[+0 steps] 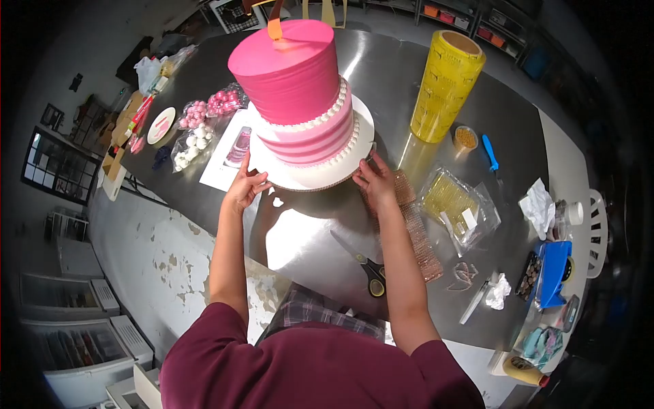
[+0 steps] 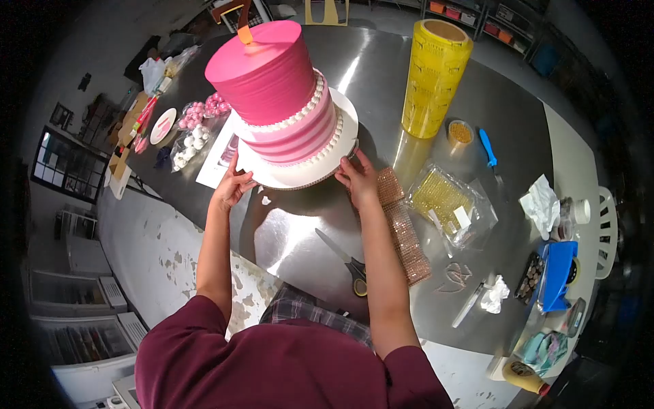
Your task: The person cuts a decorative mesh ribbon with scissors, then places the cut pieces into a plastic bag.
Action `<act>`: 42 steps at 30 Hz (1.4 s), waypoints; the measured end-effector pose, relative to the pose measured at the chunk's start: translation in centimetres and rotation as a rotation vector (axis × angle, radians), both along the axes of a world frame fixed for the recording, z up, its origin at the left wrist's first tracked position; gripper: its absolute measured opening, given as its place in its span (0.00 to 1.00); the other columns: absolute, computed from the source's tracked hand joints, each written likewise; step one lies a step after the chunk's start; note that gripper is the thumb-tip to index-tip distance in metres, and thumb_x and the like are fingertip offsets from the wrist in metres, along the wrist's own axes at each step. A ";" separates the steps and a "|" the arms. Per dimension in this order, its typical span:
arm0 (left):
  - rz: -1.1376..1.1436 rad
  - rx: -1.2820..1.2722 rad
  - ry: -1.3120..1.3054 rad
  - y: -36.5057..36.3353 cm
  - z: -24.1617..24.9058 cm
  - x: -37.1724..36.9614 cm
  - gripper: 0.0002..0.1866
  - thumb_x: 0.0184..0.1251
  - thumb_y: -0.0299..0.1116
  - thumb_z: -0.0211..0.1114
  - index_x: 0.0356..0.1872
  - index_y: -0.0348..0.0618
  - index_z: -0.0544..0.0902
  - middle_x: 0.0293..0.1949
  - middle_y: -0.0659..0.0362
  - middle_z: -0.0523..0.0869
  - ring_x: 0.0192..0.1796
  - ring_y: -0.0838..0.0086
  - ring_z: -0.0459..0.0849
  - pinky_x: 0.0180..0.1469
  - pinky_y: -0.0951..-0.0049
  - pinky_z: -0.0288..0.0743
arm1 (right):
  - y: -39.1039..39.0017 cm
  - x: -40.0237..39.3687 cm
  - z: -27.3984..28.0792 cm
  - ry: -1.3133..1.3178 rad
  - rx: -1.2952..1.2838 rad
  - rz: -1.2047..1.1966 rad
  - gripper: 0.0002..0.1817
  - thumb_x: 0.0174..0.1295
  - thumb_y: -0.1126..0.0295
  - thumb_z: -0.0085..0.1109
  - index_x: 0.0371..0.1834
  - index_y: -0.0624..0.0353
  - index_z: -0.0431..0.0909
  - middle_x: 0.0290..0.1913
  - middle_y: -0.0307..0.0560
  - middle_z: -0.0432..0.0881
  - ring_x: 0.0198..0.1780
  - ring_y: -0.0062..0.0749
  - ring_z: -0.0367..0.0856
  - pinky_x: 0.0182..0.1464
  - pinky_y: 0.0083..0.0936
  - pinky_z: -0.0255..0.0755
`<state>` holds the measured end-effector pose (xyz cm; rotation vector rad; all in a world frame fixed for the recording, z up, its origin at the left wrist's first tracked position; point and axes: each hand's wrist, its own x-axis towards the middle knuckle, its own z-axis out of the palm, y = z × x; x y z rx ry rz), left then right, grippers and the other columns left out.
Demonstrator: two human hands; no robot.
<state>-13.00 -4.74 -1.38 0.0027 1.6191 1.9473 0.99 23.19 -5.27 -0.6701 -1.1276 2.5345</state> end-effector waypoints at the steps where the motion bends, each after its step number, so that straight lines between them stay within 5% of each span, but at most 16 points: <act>1: -0.010 0.016 0.007 0.0 -0.1 -0.2 0.47 0.54 0.15 0.56 0.68 0.61 0.39 0.50 0.47 0.69 0.41 0.73 0.79 0.40 0.73 0.82 | 0.0 -0.1 -0.2 0.038 -0.018 -0.011 0.30 0.54 0.70 0.62 0.59 0.59 0.61 0.36 0.40 0.75 0.34 0.23 0.75 0.39 0.23 0.76; 10: -0.129 0.107 -0.011 -1.2 -1.5 -3.5 0.45 0.55 0.13 0.53 0.68 0.58 0.38 0.40 0.51 0.77 0.36 0.70 0.81 0.41 0.70 0.82 | -0.8 -0.3 -2.5 0.140 0.000 -0.150 0.07 0.55 0.70 0.61 0.32 0.58 0.74 0.31 0.40 0.77 0.32 0.23 0.77 0.38 0.19 0.76; 20: -0.166 0.006 0.064 -0.8 0.1 -4.0 0.43 0.56 0.15 0.52 0.68 0.57 0.41 0.51 0.50 0.70 0.40 0.68 0.81 0.40 0.74 0.82 | -3.1 -0.1 -1.9 0.268 0.098 -0.251 0.05 0.60 0.68 0.55 0.34 0.56 0.73 0.33 0.37 0.78 0.34 0.22 0.76 0.42 0.22 0.74; 34: -0.285 0.039 0.035 -1.2 -0.8 -8.3 0.43 0.57 0.17 0.55 0.67 0.65 0.44 0.39 0.54 0.78 0.37 0.70 0.82 0.39 0.76 0.82 | -6.5 -0.8 -1.9 0.244 -0.011 -0.432 0.08 0.56 0.69 0.60 0.33 0.54 0.70 0.28 0.36 0.76 0.29 0.20 0.74 0.34 0.17 0.74; 37: -0.328 0.061 0.023 -1.3 -0.8 -8.4 0.46 0.54 0.14 0.55 0.68 0.66 0.42 0.41 0.53 0.75 0.37 0.69 0.80 0.40 0.70 0.82 | -6.3 -0.9 -2.1 0.231 0.000 -0.421 0.08 0.56 0.69 0.60 0.34 0.54 0.69 0.29 0.36 0.76 0.29 0.21 0.75 0.34 0.17 0.74; 42: -0.350 0.126 -0.004 -1.4 -1.4 -9.0 0.48 0.53 0.15 0.58 0.67 0.68 0.41 0.36 0.55 0.76 0.34 0.71 0.79 0.39 0.71 0.82 | -6.2 -0.8 -2.0 0.202 0.001 -0.450 0.19 0.53 0.71 0.63 0.45 0.56 0.66 0.35 0.41 0.77 0.31 0.23 0.76 0.35 0.17 0.74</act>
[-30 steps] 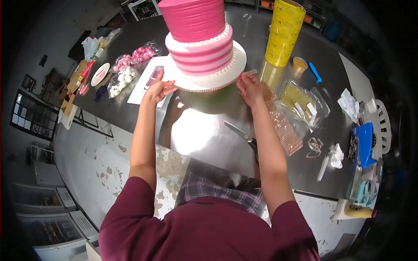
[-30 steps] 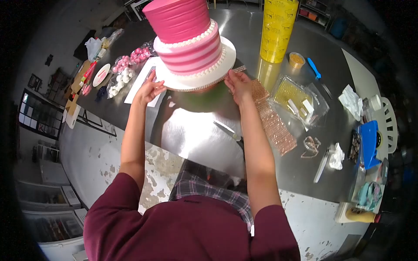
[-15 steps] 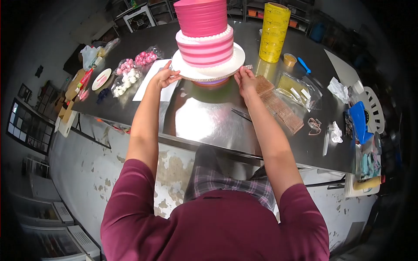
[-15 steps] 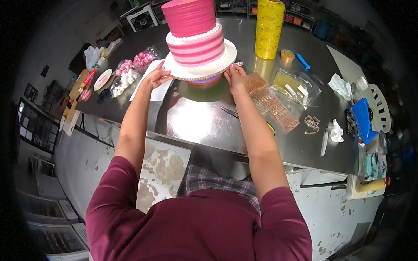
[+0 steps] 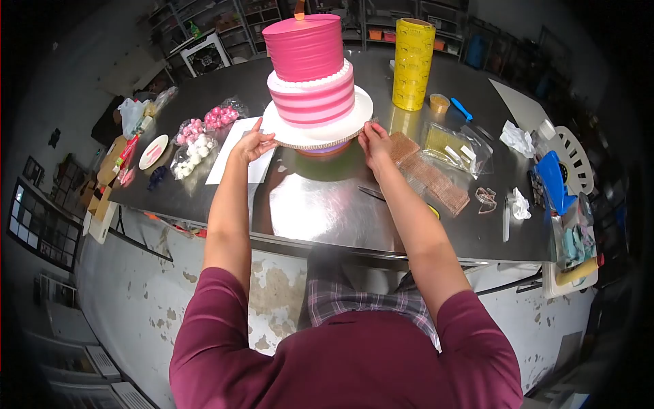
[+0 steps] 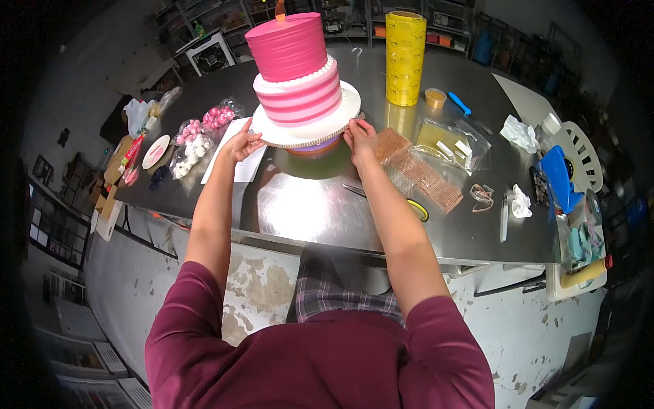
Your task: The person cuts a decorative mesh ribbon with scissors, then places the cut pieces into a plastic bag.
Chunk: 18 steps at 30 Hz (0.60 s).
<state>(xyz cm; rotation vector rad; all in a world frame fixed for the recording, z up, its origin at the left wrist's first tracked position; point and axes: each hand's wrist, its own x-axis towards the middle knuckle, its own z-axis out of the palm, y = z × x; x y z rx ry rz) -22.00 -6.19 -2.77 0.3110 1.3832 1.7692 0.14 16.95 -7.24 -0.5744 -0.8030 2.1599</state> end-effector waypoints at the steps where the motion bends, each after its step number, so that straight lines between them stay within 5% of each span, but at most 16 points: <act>1: -0.003 -0.004 0.002 0.0 0.0 0.0 0.48 0.53 0.15 0.58 0.67 0.68 0.41 0.36 0.55 0.76 0.34 0.71 0.79 0.39 0.71 0.82 | 0.0 0.1 0.1 -0.004 0.002 -0.002 0.21 0.53 0.71 0.63 0.47 0.56 0.65 0.36 0.42 0.77 0.32 0.24 0.76 0.35 0.18 0.74; 5: -0.005 -0.026 0.019 0.0 -0.1 -0.3 0.46 0.56 0.17 0.57 0.67 0.68 0.42 0.35 0.56 0.79 0.33 0.72 0.81 0.38 0.73 0.82 | 0.3 0.5 0.3 0.002 0.021 -0.001 0.28 0.50 0.73 0.65 0.53 0.57 0.62 0.40 0.45 0.77 0.33 0.25 0.77 0.34 0.17 0.74; 18: -0.017 0.013 -0.028 0.0 -0.3 -0.2 0.49 0.54 0.16 0.58 0.67 0.70 0.39 0.33 0.57 0.78 0.29 0.74 0.79 0.37 0.71 0.83 | 0.8 0.8 0.8 -0.017 0.029 0.019 0.28 0.50 0.76 0.64 0.54 0.59 0.63 0.39 0.47 0.78 0.30 0.24 0.78 0.28 0.14 0.75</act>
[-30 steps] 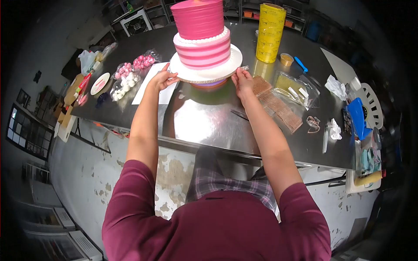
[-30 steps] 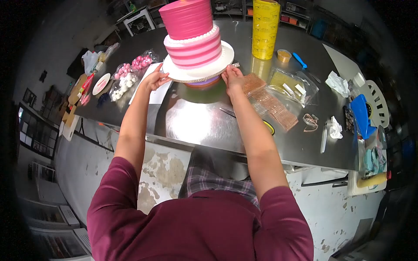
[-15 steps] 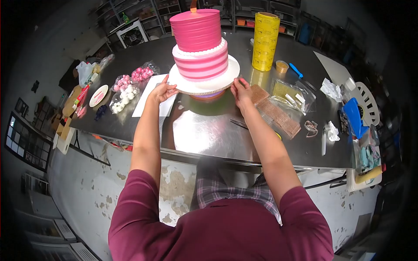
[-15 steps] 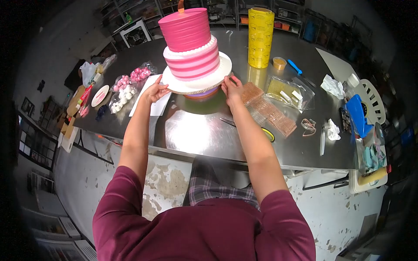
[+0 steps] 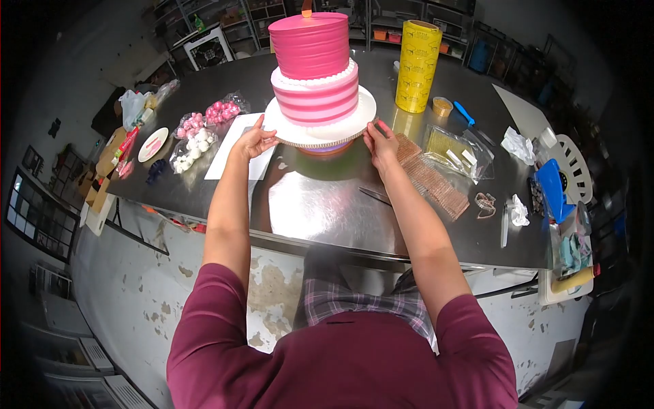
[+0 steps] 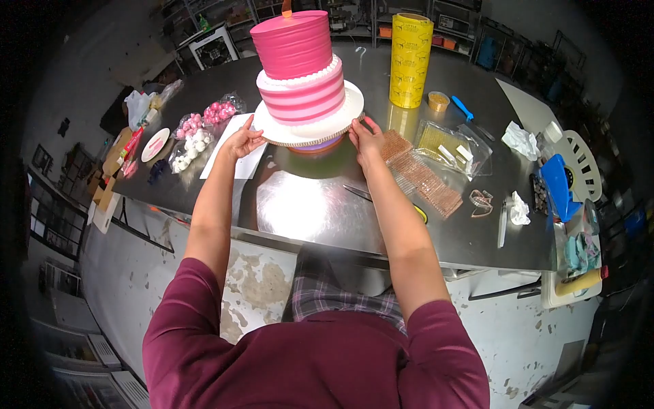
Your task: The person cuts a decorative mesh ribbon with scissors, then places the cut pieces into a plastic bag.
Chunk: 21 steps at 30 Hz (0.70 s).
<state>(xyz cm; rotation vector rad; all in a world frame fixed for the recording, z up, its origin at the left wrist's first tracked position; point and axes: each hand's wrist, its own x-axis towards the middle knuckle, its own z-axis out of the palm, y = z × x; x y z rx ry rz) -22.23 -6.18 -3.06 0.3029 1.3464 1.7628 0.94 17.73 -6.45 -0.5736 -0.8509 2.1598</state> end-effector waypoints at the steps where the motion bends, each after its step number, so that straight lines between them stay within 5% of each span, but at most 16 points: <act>1: -0.001 0.004 -0.001 0.0 0.0 0.0 0.49 0.54 0.16 0.58 0.67 0.71 0.39 0.33 0.57 0.78 0.29 0.74 0.79 0.37 0.71 0.83 | 0.1 -0.1 -0.1 0.000 0.000 0.005 0.27 0.50 0.76 0.64 0.54 0.59 0.63 0.39 0.47 0.78 0.30 0.24 0.78 0.28 0.14 0.75; 11: 0.034 -0.004 -0.015 0.1 0.5 0.9 0.49 0.53 0.14 0.58 0.67 0.71 0.40 0.35 0.56 0.76 0.31 0.72 0.79 0.38 0.70 0.83 | 0.0 0.1 0.4 -0.043 0.020 -0.032 0.29 0.50 0.76 0.65 0.55 0.57 0.63 0.39 0.47 0.78 0.30 0.24 0.78 0.29 0.14 0.75; 21: 0.046 -0.051 0.016 0.1 0.9 1.2 0.49 0.53 0.15 0.58 0.67 0.70 0.40 0.36 0.56 0.76 0.33 0.71 0.79 0.40 0.70 0.82 | 0.9 0.3 0.7 -0.121 0.122 0.059 0.17 0.53 0.74 0.62 0.46 0.63 0.72 0.35 0.40 0.79 0.29 0.20 0.78 0.29 0.10 0.74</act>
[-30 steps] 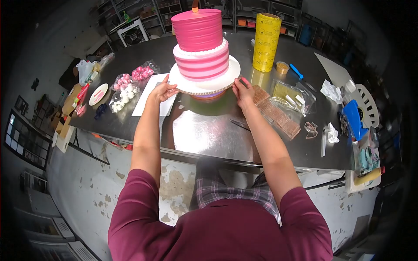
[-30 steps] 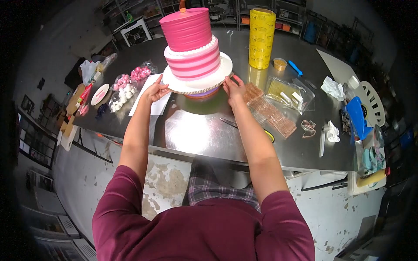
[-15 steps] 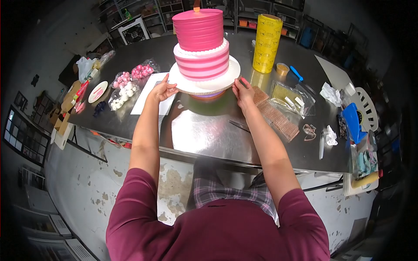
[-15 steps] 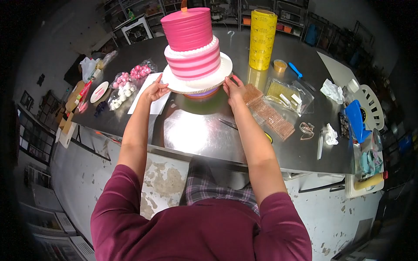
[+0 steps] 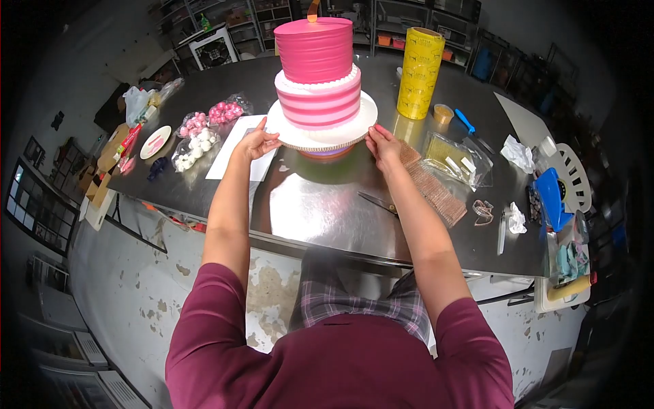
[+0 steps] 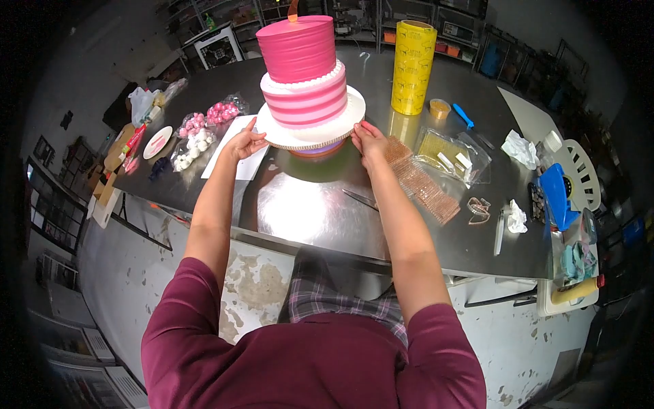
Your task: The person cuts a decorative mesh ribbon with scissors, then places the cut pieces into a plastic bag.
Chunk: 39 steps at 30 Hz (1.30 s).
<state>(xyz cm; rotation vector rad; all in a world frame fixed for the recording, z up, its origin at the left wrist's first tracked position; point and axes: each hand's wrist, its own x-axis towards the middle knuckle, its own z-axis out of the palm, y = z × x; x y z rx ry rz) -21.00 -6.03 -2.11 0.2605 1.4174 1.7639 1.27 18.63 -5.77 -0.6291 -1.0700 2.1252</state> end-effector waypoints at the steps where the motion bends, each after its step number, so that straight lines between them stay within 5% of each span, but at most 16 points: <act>1: 0.003 -0.006 0.008 0.0 0.3 0.3 0.48 0.54 0.15 0.58 0.67 0.69 0.41 0.35 0.57 0.77 0.32 0.73 0.80 0.40 0.71 0.82 | 0.3 0.0 0.0 -0.006 0.013 0.010 0.17 0.53 0.74 0.62 0.46 0.62 0.72 0.34 0.40 0.79 0.30 0.20 0.78 0.29 0.10 0.74; 22: -0.023 0.071 -0.030 -0.2 -0.6 0.3 0.52 0.51 0.14 0.59 0.67 0.67 0.35 0.39 0.53 0.78 0.36 0.68 0.82 0.41 0.69 0.82 | 1.8 -0.2 0.8 -0.092 0.027 0.103 0.21 0.57 0.73 0.57 0.54 0.58 0.66 0.37 0.39 0.78 0.32 0.21 0.77 0.32 0.15 0.75; 31: 0.014 0.038 -0.011 0.1 0.1 1.9 0.52 0.52 0.13 0.57 0.67 0.72 0.35 0.32 0.56 0.79 0.29 0.75 0.80 0.41 0.69 0.81 | 2.3 -0.6 1.3 -0.086 0.007 0.099 0.20 0.57 0.75 0.54 0.54 0.59 0.65 0.36 0.39 0.76 0.30 0.23 0.75 0.34 0.19 0.76; 39: 0.058 0.084 0.033 -0.1 -0.6 2.6 0.51 0.53 0.15 0.59 0.67 0.63 0.34 0.33 0.55 0.80 0.31 0.74 0.81 0.39 0.72 0.81 | 2.5 -0.7 0.7 -0.051 0.004 0.127 0.20 0.57 0.77 0.53 0.53 0.60 0.64 0.36 0.40 0.75 0.31 0.25 0.75 0.37 0.22 0.76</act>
